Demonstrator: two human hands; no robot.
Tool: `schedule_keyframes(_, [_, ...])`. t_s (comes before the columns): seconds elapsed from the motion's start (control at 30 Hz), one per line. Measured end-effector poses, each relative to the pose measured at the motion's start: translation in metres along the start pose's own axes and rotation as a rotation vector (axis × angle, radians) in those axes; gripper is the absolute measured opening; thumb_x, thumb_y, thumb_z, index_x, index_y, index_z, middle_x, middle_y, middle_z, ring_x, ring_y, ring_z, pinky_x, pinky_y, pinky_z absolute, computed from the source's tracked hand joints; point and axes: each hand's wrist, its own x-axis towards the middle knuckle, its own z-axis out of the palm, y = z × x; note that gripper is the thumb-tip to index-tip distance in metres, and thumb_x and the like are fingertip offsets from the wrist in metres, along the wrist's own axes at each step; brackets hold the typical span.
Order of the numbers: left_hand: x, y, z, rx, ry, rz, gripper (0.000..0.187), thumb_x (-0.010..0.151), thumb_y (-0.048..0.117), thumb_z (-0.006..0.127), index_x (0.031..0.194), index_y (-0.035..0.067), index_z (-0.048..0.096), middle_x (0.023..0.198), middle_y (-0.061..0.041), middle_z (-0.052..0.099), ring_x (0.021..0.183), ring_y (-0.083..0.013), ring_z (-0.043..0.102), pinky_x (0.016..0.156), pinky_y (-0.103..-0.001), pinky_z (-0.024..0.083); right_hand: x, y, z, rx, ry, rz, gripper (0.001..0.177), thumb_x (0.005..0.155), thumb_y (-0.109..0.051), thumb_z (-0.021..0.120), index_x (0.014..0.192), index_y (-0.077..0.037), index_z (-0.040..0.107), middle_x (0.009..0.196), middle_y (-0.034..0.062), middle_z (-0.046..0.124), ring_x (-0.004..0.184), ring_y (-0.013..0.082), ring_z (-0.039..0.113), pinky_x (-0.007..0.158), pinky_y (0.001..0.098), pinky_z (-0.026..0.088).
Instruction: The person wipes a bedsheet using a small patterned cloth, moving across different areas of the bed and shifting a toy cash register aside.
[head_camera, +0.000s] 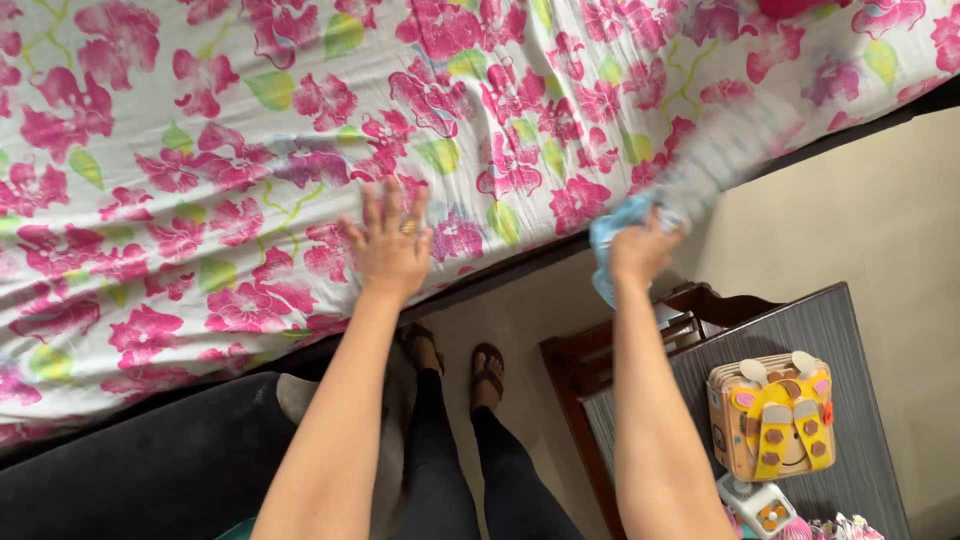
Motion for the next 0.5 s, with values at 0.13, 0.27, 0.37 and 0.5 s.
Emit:
schedule_keyframes(0.13, [0.005,0.006,0.001,-0.062,-0.013,0.020,0.073,0.104,0.047,0.051,0.168,0.036,0.017,0.176,-0.006,0.004,0.160,-0.0364,0.002,0.121,-0.069,0.001,0.025,-0.034,-0.004,0.257,0.174,0.223,0.060,0.097,-0.017,0.049,0.156,-0.009,0.046,0.149,0.0346,0.037,0.135,0.0450,0.049,0.116,0.0448,0.041])
schedule_keyframes(0.27, [-0.002,-0.005,-0.014,-0.307,0.095,-0.094,0.097,0.091,0.063,0.063,0.165,0.019,0.018,0.173,-0.010,0.014,0.160,-0.0336,0.014,0.124,-0.068,0.011,-0.035,-0.184,0.026,0.339,-0.032,-0.484,0.056,0.109,-0.002,0.051,0.163,-0.015,0.041,0.161,0.0108,0.048,0.146,0.0344,0.050,0.127,0.0473,0.035])
schedule_keyframes(0.37, [-0.013,-0.019,-0.037,-0.273,0.138,-0.219,0.103,0.087,0.065,0.071,0.166,0.017,0.024,0.173,-0.010,0.022,0.162,-0.0379,0.012,0.126,-0.068,0.009,-0.112,-0.284,0.027,0.504,-0.350,-0.833,0.071,0.091,-0.002,0.056,0.159,-0.019,0.040,0.169,0.0196,0.026,0.146,0.0510,0.044,0.101,0.0573,0.046])
schedule_keyframes(0.5, [-0.010,-0.045,-0.045,-0.237,0.078,-0.462,0.115,0.072,0.061,0.075,0.160,0.009,0.023,0.164,-0.023,0.015,0.152,-0.0489,0.004,0.108,-0.079,-0.005,-0.139,-0.318,0.053,0.079,-0.576,-1.020,0.053,0.095,-0.021,0.059,0.146,-0.037,0.055,0.169,-0.0018,0.028,0.124,0.0440,0.056,0.101,0.0690,0.046])
